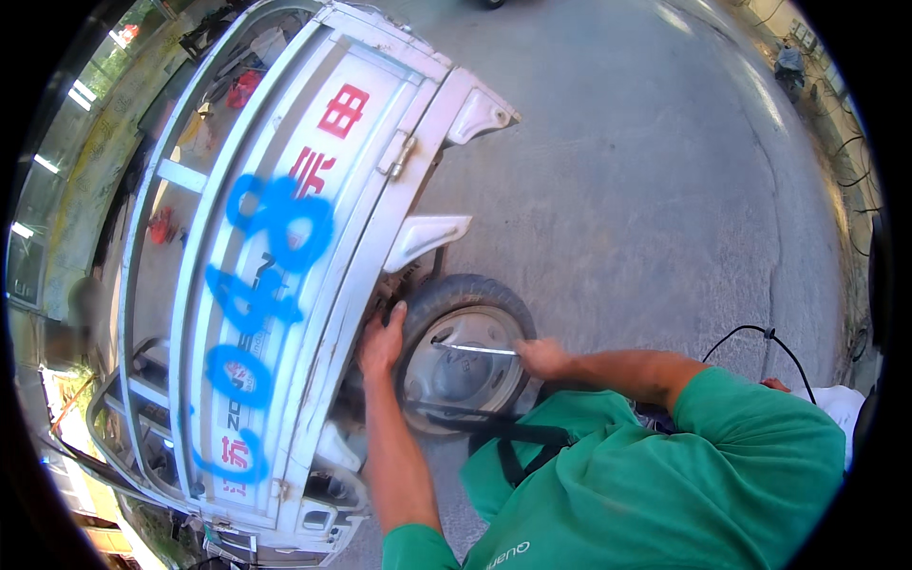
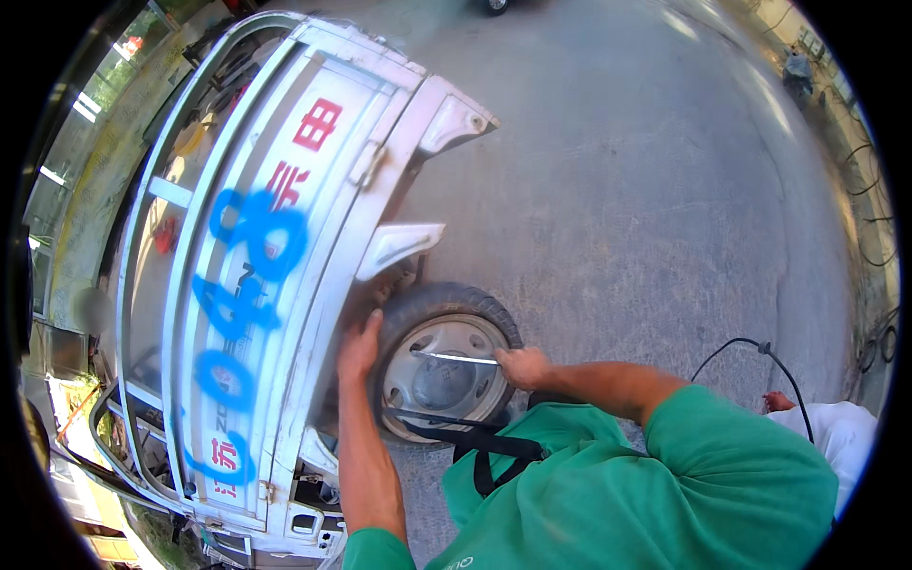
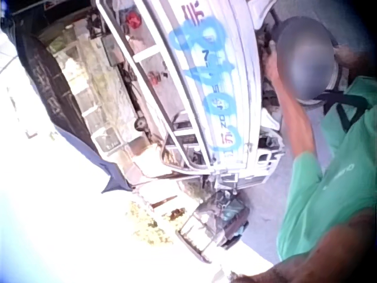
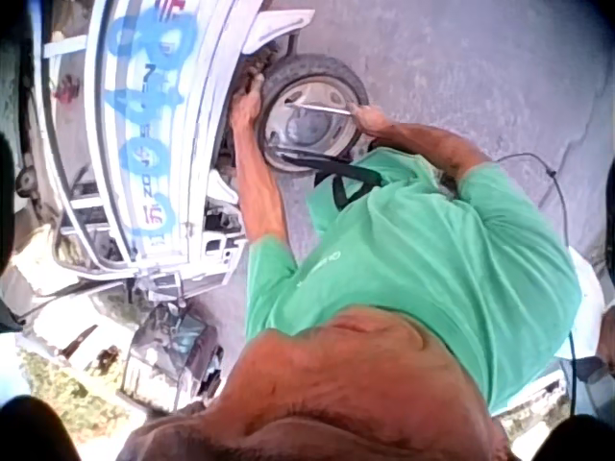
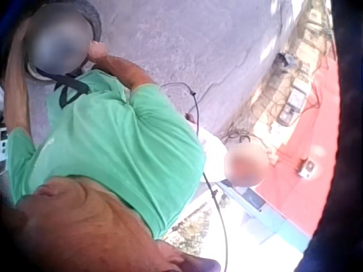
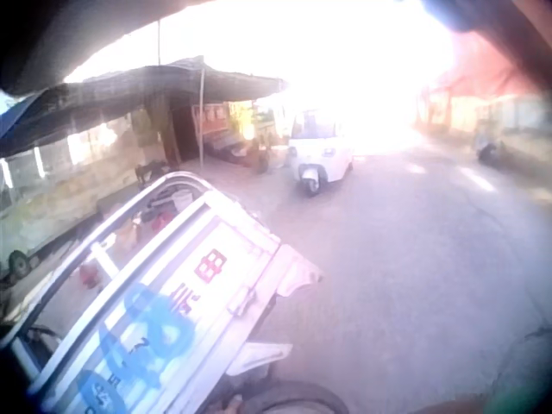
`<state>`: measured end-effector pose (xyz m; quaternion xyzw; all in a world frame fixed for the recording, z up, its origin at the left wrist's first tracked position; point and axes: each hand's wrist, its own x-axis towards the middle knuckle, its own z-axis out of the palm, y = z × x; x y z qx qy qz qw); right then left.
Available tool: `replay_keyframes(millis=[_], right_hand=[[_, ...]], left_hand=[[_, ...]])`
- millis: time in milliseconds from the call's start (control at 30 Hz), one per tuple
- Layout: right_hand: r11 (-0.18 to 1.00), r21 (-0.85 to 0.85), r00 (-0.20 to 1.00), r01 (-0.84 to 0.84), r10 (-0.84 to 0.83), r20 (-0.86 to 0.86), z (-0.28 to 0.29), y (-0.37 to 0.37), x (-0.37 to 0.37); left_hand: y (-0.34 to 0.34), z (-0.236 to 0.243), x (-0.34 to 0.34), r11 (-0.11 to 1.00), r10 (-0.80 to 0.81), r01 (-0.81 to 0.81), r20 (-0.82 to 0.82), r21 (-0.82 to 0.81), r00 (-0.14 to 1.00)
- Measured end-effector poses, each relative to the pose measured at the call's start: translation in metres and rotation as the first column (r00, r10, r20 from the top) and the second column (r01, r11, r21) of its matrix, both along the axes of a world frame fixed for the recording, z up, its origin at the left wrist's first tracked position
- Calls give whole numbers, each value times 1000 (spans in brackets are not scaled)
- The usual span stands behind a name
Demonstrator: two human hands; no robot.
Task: The person uses a metal tool to pry the tire bead away from the rim of a small white utility vehicle. They repeatedly insert the tool between the tire and the rim, working around the circumference to loosen the tire. Another person stands nearby observing the process.
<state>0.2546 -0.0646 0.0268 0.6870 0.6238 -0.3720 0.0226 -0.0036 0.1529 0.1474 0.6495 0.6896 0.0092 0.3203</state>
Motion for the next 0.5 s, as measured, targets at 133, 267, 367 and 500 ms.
replay_keyframes(millis=[133, 267, 367, 500], right_hand=[[969, 248, 991, -10, 42, -125, 37, 22, 36], [999, -28, 958, 30, -36, -283, 87, 29, 74], [982, -171, 900, 77, -143, -412, 125, 34, 100], [993, 121, 902, 13, 40, -429, 141, 39, 129]], left_hand=[[11, -3, 0, 997, 63, -65, 36, 39, 997], [5, -6, 10, 988, 105, -110, 52, 111, 993], [6, -5, 19, 984, 114, -118, 40, 134, 993], [10, -4, 25, 985, 99, -105, 47, 136, 994]])
